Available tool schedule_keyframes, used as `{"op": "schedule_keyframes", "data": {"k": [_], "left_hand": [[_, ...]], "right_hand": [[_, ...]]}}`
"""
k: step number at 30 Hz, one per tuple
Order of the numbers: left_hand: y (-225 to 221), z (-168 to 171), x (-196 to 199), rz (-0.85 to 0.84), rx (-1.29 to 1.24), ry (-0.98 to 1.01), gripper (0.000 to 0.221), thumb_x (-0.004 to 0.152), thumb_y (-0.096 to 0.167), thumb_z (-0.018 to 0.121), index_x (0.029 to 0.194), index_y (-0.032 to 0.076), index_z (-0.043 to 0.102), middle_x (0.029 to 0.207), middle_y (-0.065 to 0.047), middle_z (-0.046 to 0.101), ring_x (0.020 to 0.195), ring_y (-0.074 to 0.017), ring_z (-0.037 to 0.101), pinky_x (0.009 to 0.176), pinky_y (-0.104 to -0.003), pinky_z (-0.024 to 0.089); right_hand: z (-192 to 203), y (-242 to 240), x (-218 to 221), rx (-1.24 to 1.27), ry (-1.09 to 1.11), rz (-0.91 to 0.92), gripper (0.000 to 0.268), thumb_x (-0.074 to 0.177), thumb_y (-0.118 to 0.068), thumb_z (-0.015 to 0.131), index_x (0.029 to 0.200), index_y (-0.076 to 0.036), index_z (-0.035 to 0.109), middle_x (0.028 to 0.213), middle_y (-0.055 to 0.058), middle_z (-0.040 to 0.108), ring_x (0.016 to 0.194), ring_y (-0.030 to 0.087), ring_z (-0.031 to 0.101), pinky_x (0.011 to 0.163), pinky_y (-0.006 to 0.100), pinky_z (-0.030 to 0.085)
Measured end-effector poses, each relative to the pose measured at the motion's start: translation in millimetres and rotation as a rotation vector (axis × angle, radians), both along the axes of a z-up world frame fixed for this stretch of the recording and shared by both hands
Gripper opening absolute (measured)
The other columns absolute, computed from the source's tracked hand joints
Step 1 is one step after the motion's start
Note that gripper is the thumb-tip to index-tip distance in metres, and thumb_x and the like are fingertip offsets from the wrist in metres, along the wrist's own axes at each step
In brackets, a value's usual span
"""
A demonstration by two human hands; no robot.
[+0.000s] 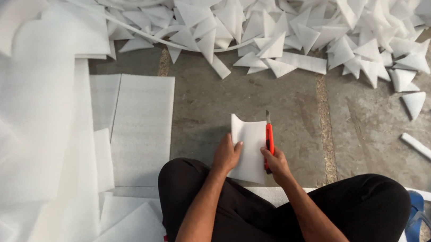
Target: The person sits on the floor and uses a red utility knife to cut white foam sheets into smaller pieces. They repeatedly pick up a sheet, score it diagonally, and separate the pieces, discarding the offcuts to the side.
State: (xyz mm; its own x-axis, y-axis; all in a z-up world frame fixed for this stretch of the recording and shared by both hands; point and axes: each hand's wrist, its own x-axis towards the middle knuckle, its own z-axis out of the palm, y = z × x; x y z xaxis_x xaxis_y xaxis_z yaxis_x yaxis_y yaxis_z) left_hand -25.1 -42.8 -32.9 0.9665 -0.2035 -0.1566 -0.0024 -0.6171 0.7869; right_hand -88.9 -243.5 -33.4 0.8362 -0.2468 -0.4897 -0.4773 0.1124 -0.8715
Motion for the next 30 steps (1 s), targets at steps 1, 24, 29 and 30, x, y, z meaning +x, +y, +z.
{"op": "schedule_keyframes", "data": {"k": [1, 24, 29, 30], "left_hand": [[-2.5, 10.6, -6.4, 0.006, -0.011, 0.03, 0.049, 0.099, 0.039, 0.057, 0.134, 0.004, 0.054, 0.13, -0.023, 0.064, 0.116, -0.0408, 0.064, 0.096, -0.051, 0.051], [0.1, 26.6, -27.2, 0.11, -0.81, 0.11, 0.048, 0.09, 0.019, 0.064, 0.134, -0.001, 0.057, 0.117, -0.015, 0.069, 0.1, -0.0202, 0.066, 0.089, -0.037, 0.056], [14.4, 40.0, -26.4, 0.19, -1.037, 0.25, 0.048, 0.088, 0.017, 0.064, 0.133, -0.001, 0.057, 0.118, -0.015, 0.069, 0.106, -0.0224, 0.069, 0.092, -0.039, 0.057], [14.7, 38.1, -27.0, 0.211, -1.052, 0.259, 0.048, 0.088, 0.017, 0.064, 0.132, 0.001, 0.057, 0.118, -0.015, 0.069, 0.106, -0.0225, 0.068, 0.092, -0.039, 0.057]], "right_hand": [[1.9, 3.6, -1.1, 0.024, 0.001, 0.004, 0.024, 0.097, -0.029, 0.065, 0.1, -0.005, 0.063, 0.068, 0.002, 0.056, 0.052, 0.013, 0.051, 0.043, 0.03, 0.038], [37.9, 16.8, -11.0, 0.15, 0.001, 0.059, 0.044, 0.091, -0.025, 0.073, 0.121, 0.007, 0.064, 0.097, 0.016, 0.075, 0.078, 0.02, 0.074, 0.07, 0.035, 0.062], [63.9, 25.2, -16.3, -0.012, 0.005, 0.247, 0.034, 0.082, -0.016, 0.081, 0.105, 0.008, 0.072, 0.086, 0.018, 0.078, 0.07, 0.025, 0.075, 0.065, 0.038, 0.064], [69.1, 30.5, -19.0, -0.048, -0.038, 0.249, 0.032, 0.081, -0.015, 0.082, 0.104, 0.006, 0.074, 0.085, 0.016, 0.078, 0.069, 0.023, 0.075, 0.065, 0.037, 0.064]]}}
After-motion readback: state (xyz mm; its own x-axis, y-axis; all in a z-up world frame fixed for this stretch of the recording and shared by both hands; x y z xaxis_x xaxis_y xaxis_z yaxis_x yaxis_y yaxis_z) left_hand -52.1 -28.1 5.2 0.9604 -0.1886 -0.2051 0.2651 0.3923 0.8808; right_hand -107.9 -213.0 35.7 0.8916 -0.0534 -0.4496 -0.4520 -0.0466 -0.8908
